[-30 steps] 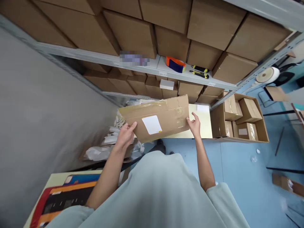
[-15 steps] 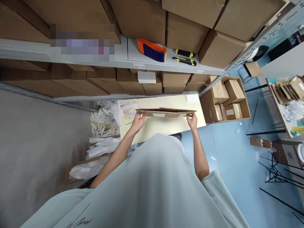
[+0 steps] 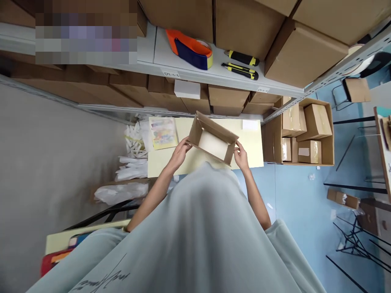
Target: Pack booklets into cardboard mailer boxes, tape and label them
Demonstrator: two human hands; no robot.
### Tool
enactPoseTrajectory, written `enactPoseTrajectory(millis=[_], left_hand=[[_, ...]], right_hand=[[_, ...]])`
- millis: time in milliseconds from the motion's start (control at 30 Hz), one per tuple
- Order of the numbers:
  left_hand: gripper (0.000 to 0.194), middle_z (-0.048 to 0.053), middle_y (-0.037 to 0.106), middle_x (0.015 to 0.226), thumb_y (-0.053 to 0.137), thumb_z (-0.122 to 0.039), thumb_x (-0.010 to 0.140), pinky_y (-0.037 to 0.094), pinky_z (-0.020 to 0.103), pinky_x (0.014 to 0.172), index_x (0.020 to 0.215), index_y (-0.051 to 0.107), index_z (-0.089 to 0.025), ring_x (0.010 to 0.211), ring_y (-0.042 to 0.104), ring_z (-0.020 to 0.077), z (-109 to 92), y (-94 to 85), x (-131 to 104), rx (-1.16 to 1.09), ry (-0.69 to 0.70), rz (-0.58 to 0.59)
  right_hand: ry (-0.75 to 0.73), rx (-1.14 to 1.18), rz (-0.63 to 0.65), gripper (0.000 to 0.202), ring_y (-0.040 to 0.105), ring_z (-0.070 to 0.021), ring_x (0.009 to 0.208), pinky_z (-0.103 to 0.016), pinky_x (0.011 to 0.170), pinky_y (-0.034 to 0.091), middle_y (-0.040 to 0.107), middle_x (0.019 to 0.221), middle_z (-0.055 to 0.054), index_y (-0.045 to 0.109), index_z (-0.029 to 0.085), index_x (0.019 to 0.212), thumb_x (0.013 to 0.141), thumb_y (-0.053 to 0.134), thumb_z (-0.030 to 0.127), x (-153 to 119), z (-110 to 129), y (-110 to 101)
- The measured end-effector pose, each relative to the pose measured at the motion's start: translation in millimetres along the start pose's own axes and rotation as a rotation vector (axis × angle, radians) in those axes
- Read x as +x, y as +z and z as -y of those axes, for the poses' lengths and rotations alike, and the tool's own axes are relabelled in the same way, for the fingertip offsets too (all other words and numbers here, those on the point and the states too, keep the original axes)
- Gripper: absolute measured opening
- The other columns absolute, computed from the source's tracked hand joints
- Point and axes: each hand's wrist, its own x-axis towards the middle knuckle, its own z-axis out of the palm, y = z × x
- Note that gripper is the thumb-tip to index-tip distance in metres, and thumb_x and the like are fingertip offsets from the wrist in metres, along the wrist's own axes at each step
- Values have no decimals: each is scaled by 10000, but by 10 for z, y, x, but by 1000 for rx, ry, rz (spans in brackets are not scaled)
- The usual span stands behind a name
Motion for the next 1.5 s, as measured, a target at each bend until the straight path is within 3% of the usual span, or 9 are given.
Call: enactPoseTrajectory(millis=[267, 400, 667, 867, 1000, 1133, 1233, 1333, 1500], left_hand=[[610, 159, 809, 1427, 568, -712, 1062, 606, 573, 1223, 1332, 793, -214, 1363, 755, 348, -470, 215, -285, -42, -149, -197], [656, 161, 708, 1625, 786, -668, 959, 625, 536, 1217, 1451, 755, -236, 1438, 731, 357, -576, 257, -163, -19, -94, -238], [510, 99, 730, 1607, 630, -515, 1080, 639, 496, 1207, 1502, 770, -266, 1483, 698, 316, -698, 279, -325, 270, 27, -69], [602, 117, 786, 1489, 716, -704, 1049, 452, 610, 1370, 1444, 809, -259, 1510, 590, 392, -676, 238, -422, 526, 128, 136], [853, 132, 757, 1533, 859, -841, 862, 492, 620, 1307, 1501, 786, -280, 1468, 560, 435, -662, 144, -258, 540, 131, 217], [832, 133, 819, 1421, 853, -921, 788, 543, 630, 1231, 1352, 871, -310, 1367, 616, 463, -597, 65, -49, 467, 159, 198], [723, 141, 865, 1216, 788, -924, 855, 582, 619, 1169, 1228, 904, -315, 1250, 684, 453, -509, 92, 132, 452, 128, 107], [840, 183, 832, 1152, 772, -896, 898, 562, 613, 1205, 1422, 815, -240, 1256, 717, 454, -457, 195, 319, 446, 75, -12], [956, 251, 474, 1754, 874, -657, 952, 384, 604, 1380, 1722, 523, -212, 1663, 441, 468, -547, 333, 481, 430, 277, -89]], right_hand=[[4, 68, -28, 596, 791, -305, 1201, -477, 944, 739, 760, 1480, -178, 758, 252, 1405, 1029, 695, 711, -93, 222, -347], [-81, 10, 21, 603, 775, -306, 1216, -476, 909, 760, 704, 1525, -177, 758, 279, 1424, 1023, 714, 727, -83, 312, -333], [-191, -127, 4, 507, 728, -315, 1246, -498, 899, 768, 669, 1532, -173, 775, 276, 1389, 1056, 703, 652, 126, 231, -239], [-246, -289, 67, 257, 692, -350, 1251, -550, 928, 736, 685, 1546, -167, 844, 258, 1154, 1048, 741, 468, 300, 112, -226], [-214, -216, 93, 337, 708, -345, 1296, -526, 917, 735, 727, 1523, -148, 865, 266, 1069, 1074, 678, 546, 350, 143, -267], [-150, -113, 86, 542, 720, -357, 1368, -533, 985, 725, 740, 1565, -149, 874, 257, 1008, 1075, 610, 725, 239, 249, -319], [-106, -73, 57, 676, 696, -356, 1435, -555, 1069, 702, 752, 1563, -146, 872, 258, 1058, 1096, 498, 819, 112, 298, -314], [-61, -10, 0, 750, 726, -332, 1387, -528, 1056, 710, 770, 1503, -163, 850, 243, 1186, 1105, 418, 851, 23, 298, -276], [0, -24, -130, 855, 783, -292, 1203, -471, 939, 733, 691, 1547, -170, 576, 306, 1660, 991, 668, 830, -30, 324, -224]])
